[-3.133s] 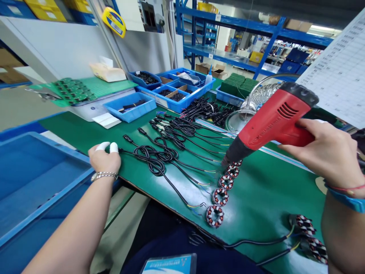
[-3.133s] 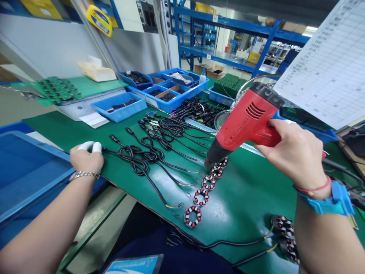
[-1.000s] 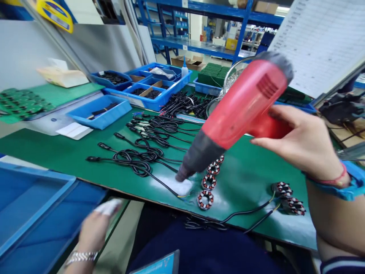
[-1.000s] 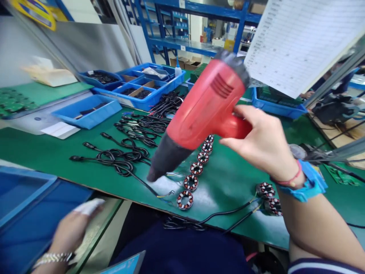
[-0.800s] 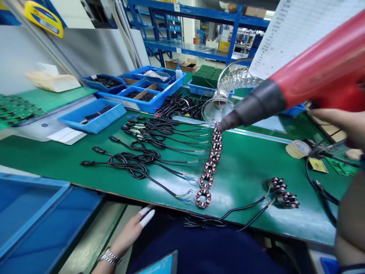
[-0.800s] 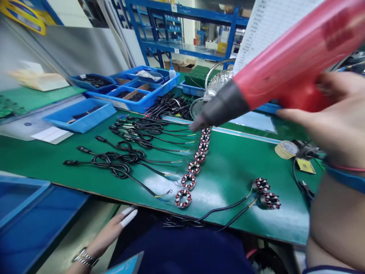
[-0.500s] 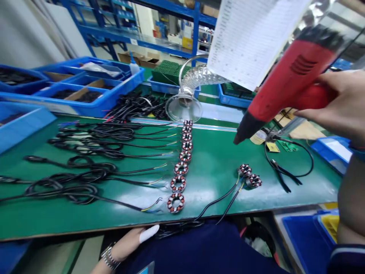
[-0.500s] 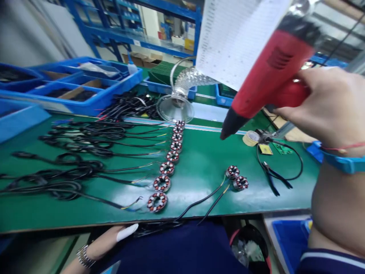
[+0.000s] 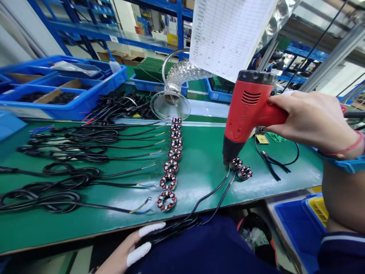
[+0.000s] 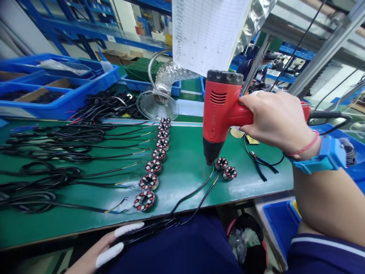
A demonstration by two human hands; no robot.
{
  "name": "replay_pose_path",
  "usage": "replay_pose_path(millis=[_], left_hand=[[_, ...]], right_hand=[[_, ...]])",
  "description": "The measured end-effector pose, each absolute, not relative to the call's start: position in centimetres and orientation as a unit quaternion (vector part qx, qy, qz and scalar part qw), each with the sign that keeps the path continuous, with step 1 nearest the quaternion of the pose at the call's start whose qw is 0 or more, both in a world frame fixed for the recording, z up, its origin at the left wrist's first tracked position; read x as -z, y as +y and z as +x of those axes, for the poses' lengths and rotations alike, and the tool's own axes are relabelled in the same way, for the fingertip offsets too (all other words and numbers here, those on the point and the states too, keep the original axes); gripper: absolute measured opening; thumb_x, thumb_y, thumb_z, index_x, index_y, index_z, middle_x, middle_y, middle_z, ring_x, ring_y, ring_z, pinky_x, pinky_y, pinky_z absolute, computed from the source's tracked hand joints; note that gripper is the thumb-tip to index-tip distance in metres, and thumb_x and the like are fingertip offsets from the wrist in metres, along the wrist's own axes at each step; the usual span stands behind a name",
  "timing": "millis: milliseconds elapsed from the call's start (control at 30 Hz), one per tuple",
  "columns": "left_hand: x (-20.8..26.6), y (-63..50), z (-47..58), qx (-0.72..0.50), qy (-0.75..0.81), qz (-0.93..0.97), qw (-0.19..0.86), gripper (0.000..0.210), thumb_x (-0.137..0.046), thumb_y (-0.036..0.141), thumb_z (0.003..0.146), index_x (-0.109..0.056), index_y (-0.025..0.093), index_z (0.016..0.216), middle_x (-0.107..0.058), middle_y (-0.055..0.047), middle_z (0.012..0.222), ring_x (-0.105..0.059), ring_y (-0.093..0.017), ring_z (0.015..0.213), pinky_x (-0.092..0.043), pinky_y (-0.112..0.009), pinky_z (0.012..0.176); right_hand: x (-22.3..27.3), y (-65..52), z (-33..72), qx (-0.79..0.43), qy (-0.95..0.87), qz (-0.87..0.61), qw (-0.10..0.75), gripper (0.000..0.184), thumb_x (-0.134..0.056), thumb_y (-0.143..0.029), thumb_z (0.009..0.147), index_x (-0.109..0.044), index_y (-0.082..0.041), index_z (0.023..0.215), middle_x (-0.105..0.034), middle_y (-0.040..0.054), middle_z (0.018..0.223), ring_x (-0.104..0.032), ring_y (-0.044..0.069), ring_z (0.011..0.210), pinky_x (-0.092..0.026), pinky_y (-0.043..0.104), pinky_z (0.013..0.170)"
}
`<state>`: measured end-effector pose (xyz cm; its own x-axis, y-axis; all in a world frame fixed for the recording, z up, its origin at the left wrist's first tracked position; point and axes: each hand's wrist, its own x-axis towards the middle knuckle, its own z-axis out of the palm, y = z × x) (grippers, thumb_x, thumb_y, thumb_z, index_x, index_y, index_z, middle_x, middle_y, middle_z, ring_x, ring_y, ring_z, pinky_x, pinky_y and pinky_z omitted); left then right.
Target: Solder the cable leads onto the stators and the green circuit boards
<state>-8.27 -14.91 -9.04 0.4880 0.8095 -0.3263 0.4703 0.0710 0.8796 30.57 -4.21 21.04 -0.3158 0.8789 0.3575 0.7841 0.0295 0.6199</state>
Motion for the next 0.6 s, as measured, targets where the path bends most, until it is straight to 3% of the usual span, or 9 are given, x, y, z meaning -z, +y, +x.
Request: replay_pose_path(millis=[167,600], left_hand=[[8.9,-15.4,-7.8,-0.138,0.480,0.705,0.503,0.053,-0.060,0.046,0.070,-0.052,0.033,0.121,-0.051,-0.002,0.128,-0.047,-0.025,0.117,-0.030,-0.042,0.101],[11.4,-16.0,-7.4,-0.198,0.515,0.688,0.472,0.040,-0.059,0.045,0.071,-0.061,0.034,0.110,-0.061,0.000,0.116,-0.056,-0.023,0.108,-0.040,-0.035,0.095]], right_hand=[[-20.8,-3.2,30.7,-0.391,0.717,0.571,0.080,0.032,-0.052,-0.053,0.070,-0.054,-0.025,0.087,-0.059,0.0012,0.075,-0.052,0.018,0.059,-0.020,0.027,0.047],[-20.6,-3.1,32.0,-0.363,0.724,0.582,0.070,0.028,-0.050,-0.048,0.073,-0.055,-0.023,0.085,-0.060,0.0025,0.076,-0.055,0.019,0.063,-0.021,0.027,0.049]])
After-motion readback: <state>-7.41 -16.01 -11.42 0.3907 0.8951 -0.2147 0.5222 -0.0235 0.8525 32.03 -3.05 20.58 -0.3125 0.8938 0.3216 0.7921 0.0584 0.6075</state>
